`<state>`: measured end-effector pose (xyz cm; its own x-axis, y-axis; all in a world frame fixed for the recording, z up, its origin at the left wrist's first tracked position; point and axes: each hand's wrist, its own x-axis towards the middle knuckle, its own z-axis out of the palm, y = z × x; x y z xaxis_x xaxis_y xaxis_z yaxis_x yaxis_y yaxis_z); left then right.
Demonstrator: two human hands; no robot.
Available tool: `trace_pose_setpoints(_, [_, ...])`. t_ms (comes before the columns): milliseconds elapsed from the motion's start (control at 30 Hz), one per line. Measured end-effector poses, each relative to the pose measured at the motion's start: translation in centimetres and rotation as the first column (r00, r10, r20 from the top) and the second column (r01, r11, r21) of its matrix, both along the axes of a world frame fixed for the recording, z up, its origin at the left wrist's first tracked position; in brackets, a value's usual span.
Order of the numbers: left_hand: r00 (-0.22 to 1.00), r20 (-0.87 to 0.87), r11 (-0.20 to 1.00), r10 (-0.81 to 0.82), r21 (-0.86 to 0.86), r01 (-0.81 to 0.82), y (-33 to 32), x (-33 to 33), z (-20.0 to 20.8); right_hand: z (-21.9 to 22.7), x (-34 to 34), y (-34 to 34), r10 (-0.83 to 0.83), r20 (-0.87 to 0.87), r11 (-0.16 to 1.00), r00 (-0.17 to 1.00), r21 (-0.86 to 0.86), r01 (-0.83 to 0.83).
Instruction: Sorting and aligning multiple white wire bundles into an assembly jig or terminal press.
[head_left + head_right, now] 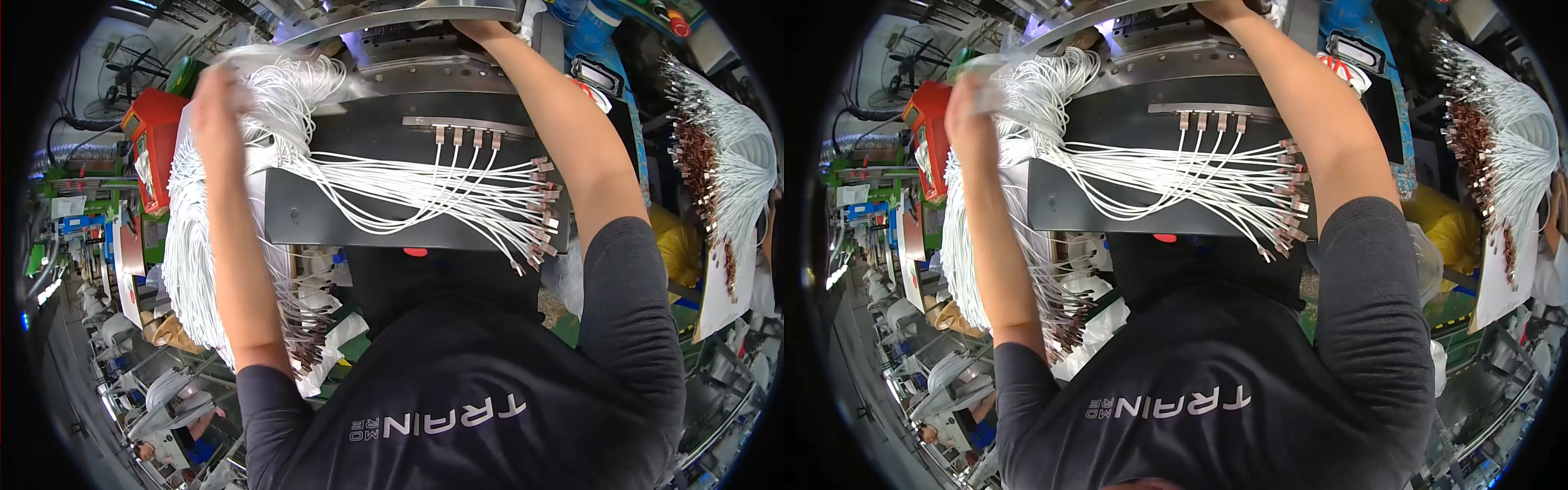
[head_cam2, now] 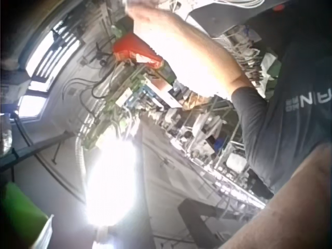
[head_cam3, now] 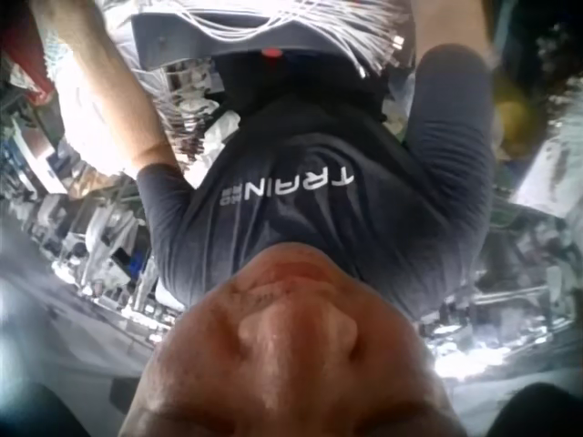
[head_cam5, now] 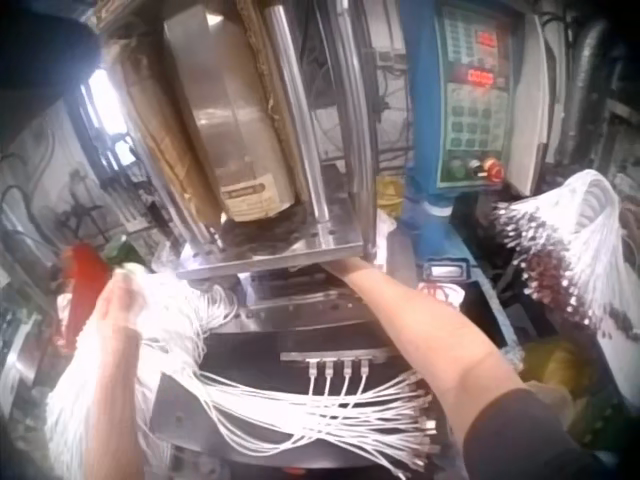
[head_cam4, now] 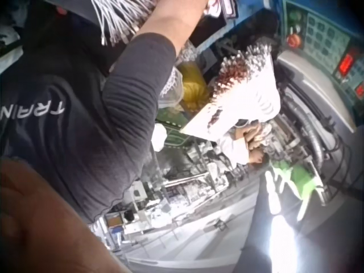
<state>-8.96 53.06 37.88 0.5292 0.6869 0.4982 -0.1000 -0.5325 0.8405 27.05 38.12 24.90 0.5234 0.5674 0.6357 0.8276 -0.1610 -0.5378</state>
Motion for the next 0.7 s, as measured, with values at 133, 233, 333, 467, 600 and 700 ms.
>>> trace_pose_setpoints(133, [0.717, -0.6, 0.919, 0.355, 0.085, -0.384, 12.2, -8.9, -3.3, 1.6, -3.7, -2.1, 0.003, 0.03, 0.999, 1.0, -0.049, -0.001])
trace_pose_setpoints(233, [0.613, -0.613, 0.867, 0.498, 0.354, -0.35, 10.1, -9.7, -4.8, 1.6, -7.3, -7.2, -0.001, 0.05, 0.993, 0.999, -0.119, 0.007])
trace_pose_setpoints(333, [0.863, -0.488, 0.98, 0.131, 0.194, -0.04, -5.0, -3.9, -6.1, 1.1, -7.6, -10.6, -0.02, 0.121, 0.977, 0.992, -0.208, 0.045])
trace_pose_setpoints(467, [0.82, -0.495, 0.622, -0.289, 0.554, 0.553, -16.7, -1.1, -8.9, 2.4, -9.7, -15.6, 0.045, 0.122, 0.96, 0.992, -0.281, -0.009])
trace_pose_setpoints(600, [0.833, -0.456, 0.646, -0.314, 0.54, 0.539, -19.3, 0.4, -9.7, 2.8, -11.2, -20.8, 0.194, -0.091, 0.785, 0.977, -0.582, -0.21])
trace_pose_setpoints(700, [0.828, -0.474, 0.683, -0.299, 0.5, 0.533, -19.3, 1.2, -10.4, 2.2, -11.9, -20.2, 0.182, -0.105, 0.848, 0.978, -0.486, -0.21])
